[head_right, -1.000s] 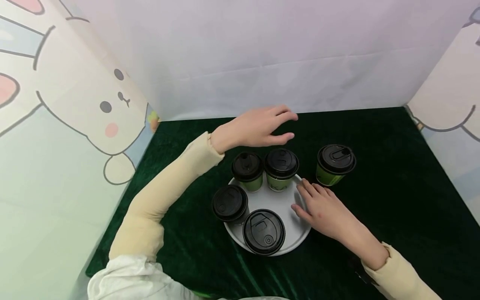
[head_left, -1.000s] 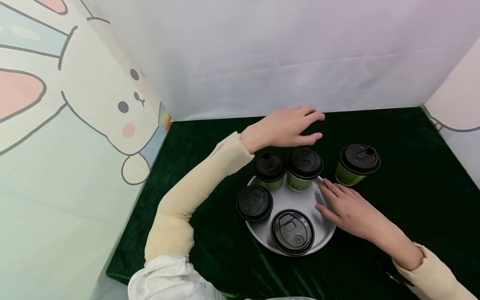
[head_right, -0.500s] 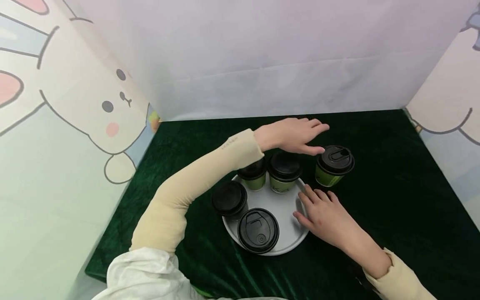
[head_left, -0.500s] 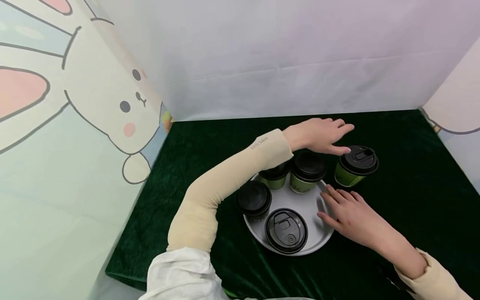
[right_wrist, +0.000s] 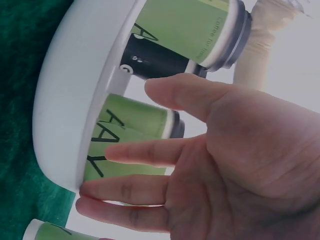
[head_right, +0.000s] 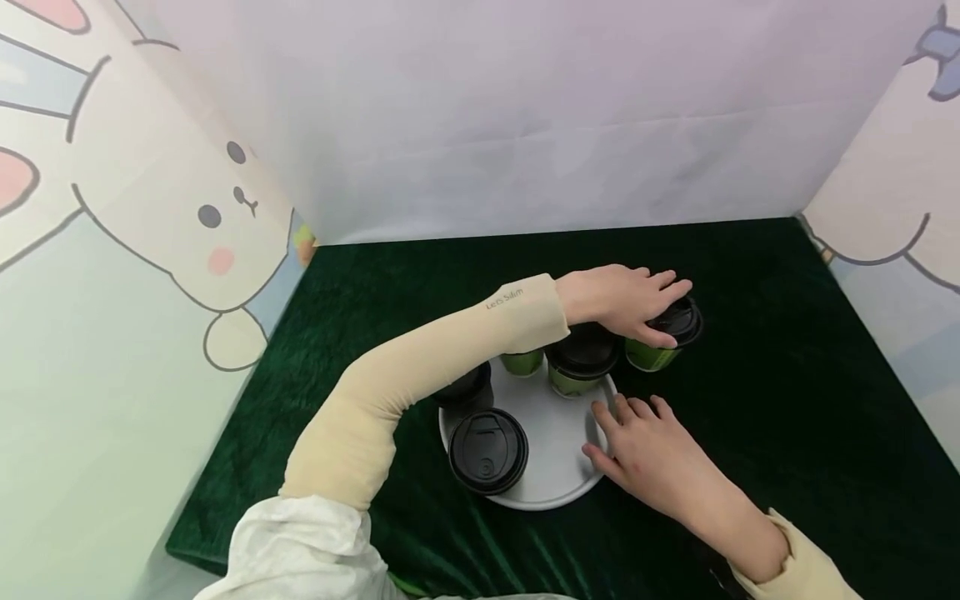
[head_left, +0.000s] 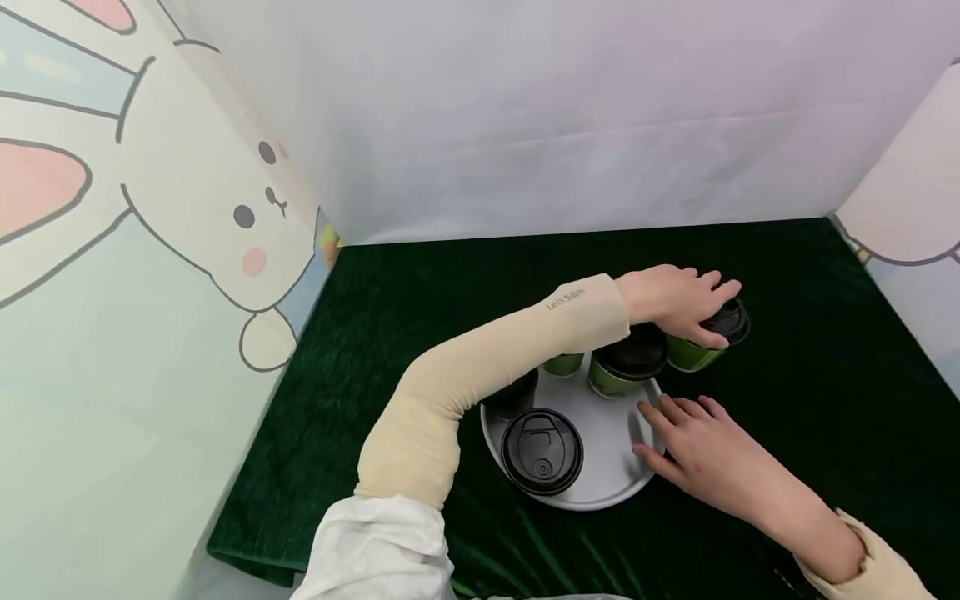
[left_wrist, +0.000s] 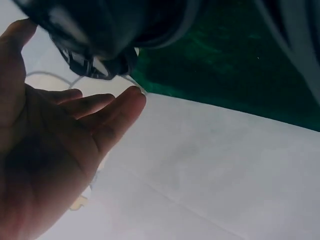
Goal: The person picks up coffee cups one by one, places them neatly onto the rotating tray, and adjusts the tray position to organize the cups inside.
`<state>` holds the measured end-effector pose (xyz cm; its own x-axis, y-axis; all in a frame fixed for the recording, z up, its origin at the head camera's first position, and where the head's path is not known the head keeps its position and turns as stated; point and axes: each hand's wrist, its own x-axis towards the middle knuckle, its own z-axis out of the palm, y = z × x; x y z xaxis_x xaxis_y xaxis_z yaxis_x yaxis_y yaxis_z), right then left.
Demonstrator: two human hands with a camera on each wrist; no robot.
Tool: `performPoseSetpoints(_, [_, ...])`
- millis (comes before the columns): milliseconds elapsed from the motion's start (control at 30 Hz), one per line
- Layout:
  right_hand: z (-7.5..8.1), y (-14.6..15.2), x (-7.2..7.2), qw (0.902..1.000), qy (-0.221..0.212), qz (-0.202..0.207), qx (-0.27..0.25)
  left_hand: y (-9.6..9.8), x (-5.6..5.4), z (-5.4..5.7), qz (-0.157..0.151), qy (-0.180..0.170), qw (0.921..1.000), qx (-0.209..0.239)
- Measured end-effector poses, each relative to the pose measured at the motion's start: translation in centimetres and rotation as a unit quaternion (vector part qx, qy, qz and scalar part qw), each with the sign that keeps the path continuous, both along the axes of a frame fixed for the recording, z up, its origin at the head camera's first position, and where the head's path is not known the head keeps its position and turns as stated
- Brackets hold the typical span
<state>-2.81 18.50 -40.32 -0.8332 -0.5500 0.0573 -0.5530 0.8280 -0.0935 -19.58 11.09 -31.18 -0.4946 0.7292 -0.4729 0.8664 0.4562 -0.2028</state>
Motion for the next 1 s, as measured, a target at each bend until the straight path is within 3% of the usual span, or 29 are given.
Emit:
performPoseSetpoints(200, [0.1,-0.1,0.7,0.9997,0.012,0.02,-0.007,0.3,0.3,-0.9,-0.009,0.004,0.9998,-0.016])
performPoseSetpoints(367, [0.3,0.0,0.9,0.9992,0.024,0.031,-0.012,-0.3,-0.1,-0.8,-0.021,0.01,0.9997,0.0])
performPoseSetpoints(600, [0.5,0.0,1.1,0.9997,0.002,0.022,-0.008,-1.4,-0.4,0.3,-0.048,0.011,0.9957,0.079])
performPoseSetpoints(733, [0.5,0.0,1.1,0.9997,0.001,0.023,-0.012,-2.5,-0.1,2.0,-0.056,0.025,0.9912,0.118])
performPoseSetpoints(833, [0.5,0.1,1.0,0.9995,-0.013,0.024,-0.014,-4.0,0.7,3.9,-0.074,0.059,0.9856,0.14])
performPoseSetpoints(1000, [0.9,1.5,0.5,0.9934,-0.113,0.018,-0.005,-7.7,3.3,7.2,-0.103,0.128,0.9686,0.186])
